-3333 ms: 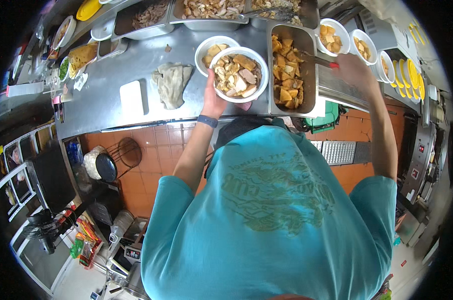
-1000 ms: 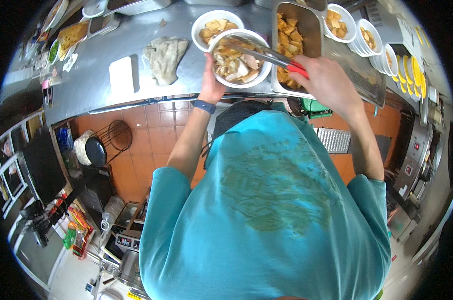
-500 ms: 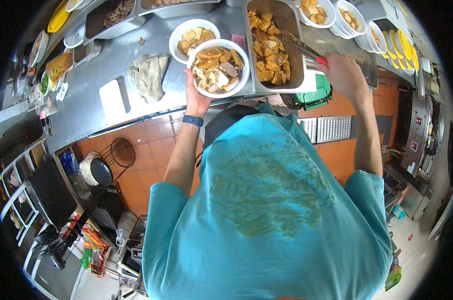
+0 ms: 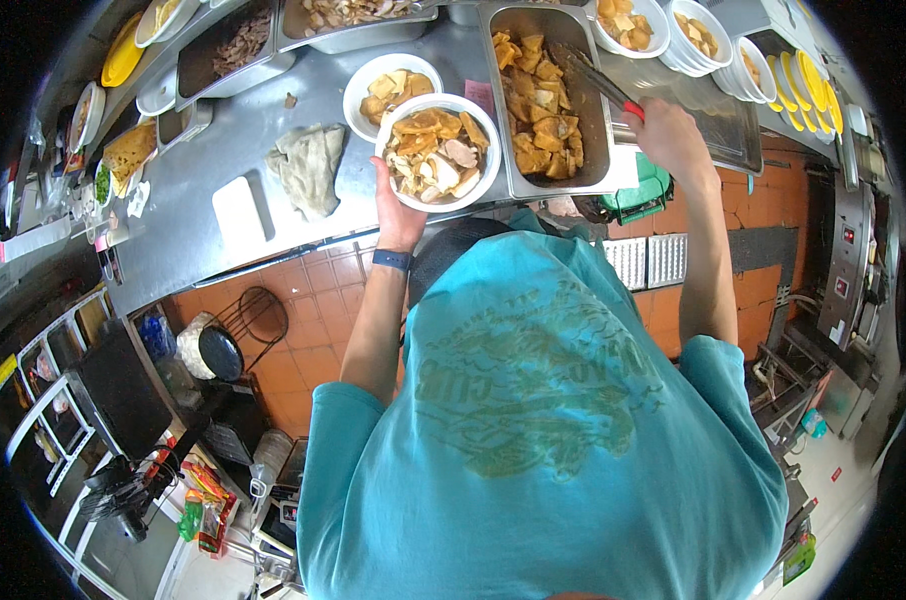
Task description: The person assembles a food order by placing cooked items into a bowl using tongs, adds sauce from a pot with a ladle, tops with chopped greens, and packs the bowl into a plastic bag with a receipt. The person handles multiple bowls and containers on a stainless steel counter.
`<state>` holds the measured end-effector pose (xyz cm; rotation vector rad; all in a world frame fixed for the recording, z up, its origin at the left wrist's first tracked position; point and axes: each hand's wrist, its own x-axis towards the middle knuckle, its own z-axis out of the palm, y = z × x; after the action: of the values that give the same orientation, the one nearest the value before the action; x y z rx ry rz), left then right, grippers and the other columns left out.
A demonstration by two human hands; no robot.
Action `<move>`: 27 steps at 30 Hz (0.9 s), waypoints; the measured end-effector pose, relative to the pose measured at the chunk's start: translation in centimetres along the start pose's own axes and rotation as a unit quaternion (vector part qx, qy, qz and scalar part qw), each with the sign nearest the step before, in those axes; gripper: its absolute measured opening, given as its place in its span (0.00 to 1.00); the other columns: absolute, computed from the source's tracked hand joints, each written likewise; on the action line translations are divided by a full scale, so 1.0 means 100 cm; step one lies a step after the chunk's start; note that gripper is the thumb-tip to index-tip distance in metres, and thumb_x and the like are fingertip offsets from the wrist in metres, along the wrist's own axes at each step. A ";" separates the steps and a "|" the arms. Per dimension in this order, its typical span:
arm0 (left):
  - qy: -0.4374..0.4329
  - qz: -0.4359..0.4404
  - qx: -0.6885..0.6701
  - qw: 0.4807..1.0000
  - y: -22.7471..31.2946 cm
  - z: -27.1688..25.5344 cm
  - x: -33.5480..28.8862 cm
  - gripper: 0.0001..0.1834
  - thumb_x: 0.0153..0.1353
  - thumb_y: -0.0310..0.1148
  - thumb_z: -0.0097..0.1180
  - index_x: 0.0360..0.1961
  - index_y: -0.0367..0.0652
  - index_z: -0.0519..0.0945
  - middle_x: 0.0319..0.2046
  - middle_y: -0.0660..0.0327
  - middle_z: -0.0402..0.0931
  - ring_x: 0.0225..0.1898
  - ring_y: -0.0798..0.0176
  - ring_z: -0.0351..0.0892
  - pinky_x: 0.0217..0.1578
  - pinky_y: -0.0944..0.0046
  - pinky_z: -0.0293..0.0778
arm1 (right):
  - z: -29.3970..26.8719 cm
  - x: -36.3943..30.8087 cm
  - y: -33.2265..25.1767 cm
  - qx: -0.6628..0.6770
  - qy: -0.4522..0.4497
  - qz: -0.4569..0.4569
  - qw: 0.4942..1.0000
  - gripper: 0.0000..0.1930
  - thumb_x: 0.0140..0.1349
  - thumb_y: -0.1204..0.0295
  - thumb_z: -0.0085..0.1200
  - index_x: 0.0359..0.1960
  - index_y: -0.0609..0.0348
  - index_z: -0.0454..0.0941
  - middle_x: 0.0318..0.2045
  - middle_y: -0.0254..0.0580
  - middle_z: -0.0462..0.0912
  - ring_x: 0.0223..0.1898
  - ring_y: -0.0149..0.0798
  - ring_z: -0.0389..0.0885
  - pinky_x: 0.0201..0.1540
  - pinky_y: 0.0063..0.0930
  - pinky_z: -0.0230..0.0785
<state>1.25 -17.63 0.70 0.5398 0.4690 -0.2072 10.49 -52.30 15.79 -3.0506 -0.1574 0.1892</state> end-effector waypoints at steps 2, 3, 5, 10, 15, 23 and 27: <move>-0.001 0.006 0.002 1.000 0.001 0.000 0.000 0.39 0.70 0.64 0.34 0.71 0.46 0.58 0.69 0.56 0.60 0.69 0.53 0.60 0.68 0.49 0.58 | -0.002 0.001 0.000 0.046 -0.062 0.029 0.997 0.23 0.68 0.56 0.50 0.31 0.69 0.79 0.21 0.56 0.82 0.28 0.56 0.83 0.36 0.46 0.74; -0.002 0.007 0.003 1.000 0.002 0.001 0.001 0.39 0.70 0.64 0.35 0.71 0.46 0.58 0.69 0.56 0.60 0.69 0.53 0.60 0.68 0.49 0.58 | -0.003 0.005 -0.003 0.065 -0.111 0.057 0.990 0.23 0.68 0.56 0.51 0.32 0.69 0.79 0.22 0.57 0.82 0.29 0.57 0.83 0.37 0.46 0.74; -0.004 0.005 0.007 1.000 0.003 0.001 0.002 0.39 0.70 0.63 0.35 0.71 0.46 0.58 0.69 0.56 0.60 0.69 0.53 0.60 0.68 0.49 0.59 | -0.001 0.024 -0.017 0.106 -0.183 0.094 0.973 0.23 0.67 0.55 0.51 0.32 0.69 0.79 0.27 0.60 0.83 0.34 0.59 0.83 0.39 0.48 0.74; -0.016 0.008 0.020 1.000 0.004 0.002 0.005 0.38 0.70 0.62 0.36 0.71 0.46 0.58 0.69 0.56 0.60 0.69 0.52 0.61 0.67 0.49 0.59 | 0.004 0.046 -0.030 -0.013 -0.101 0.002 0.995 0.21 0.66 0.55 0.53 0.39 0.66 0.78 0.35 0.62 0.83 0.39 0.60 0.83 0.42 0.50 0.75; -0.001 0.002 0.009 1.000 0.004 0.001 0.006 0.38 0.71 0.62 0.36 0.71 0.45 0.58 0.69 0.56 0.60 0.69 0.53 0.61 0.67 0.50 0.59 | -0.002 0.029 -0.021 -0.125 -0.046 -0.068 0.989 0.14 0.64 0.64 0.55 0.39 0.66 0.79 0.35 0.55 0.85 0.39 0.55 0.86 0.38 0.47 0.80; -0.010 0.003 0.017 1.000 0.008 0.003 0.003 0.38 0.71 0.62 0.34 0.71 0.46 0.57 0.69 0.56 0.60 0.69 0.53 0.61 0.68 0.49 0.59 | -0.042 0.037 -0.030 -0.183 -0.005 -0.154 0.971 0.07 0.61 0.73 0.52 0.34 0.63 0.80 0.28 0.52 0.84 0.36 0.52 0.86 0.34 0.44 0.79; -0.015 0.011 0.034 0.999 0.010 0.006 0.001 0.37 0.71 0.61 0.33 0.71 0.46 0.58 0.69 0.56 0.60 0.68 0.53 0.62 0.67 0.50 0.60 | -0.067 0.062 -0.041 -0.227 0.051 -0.278 0.932 0.07 0.59 0.68 0.55 0.35 0.57 0.81 0.31 0.48 0.85 0.36 0.52 0.85 0.36 0.42 0.77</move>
<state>1.90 -17.07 1.54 0.6080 0.4273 -0.2108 17.03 -48.12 21.99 -3.2711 -1.1893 -0.0575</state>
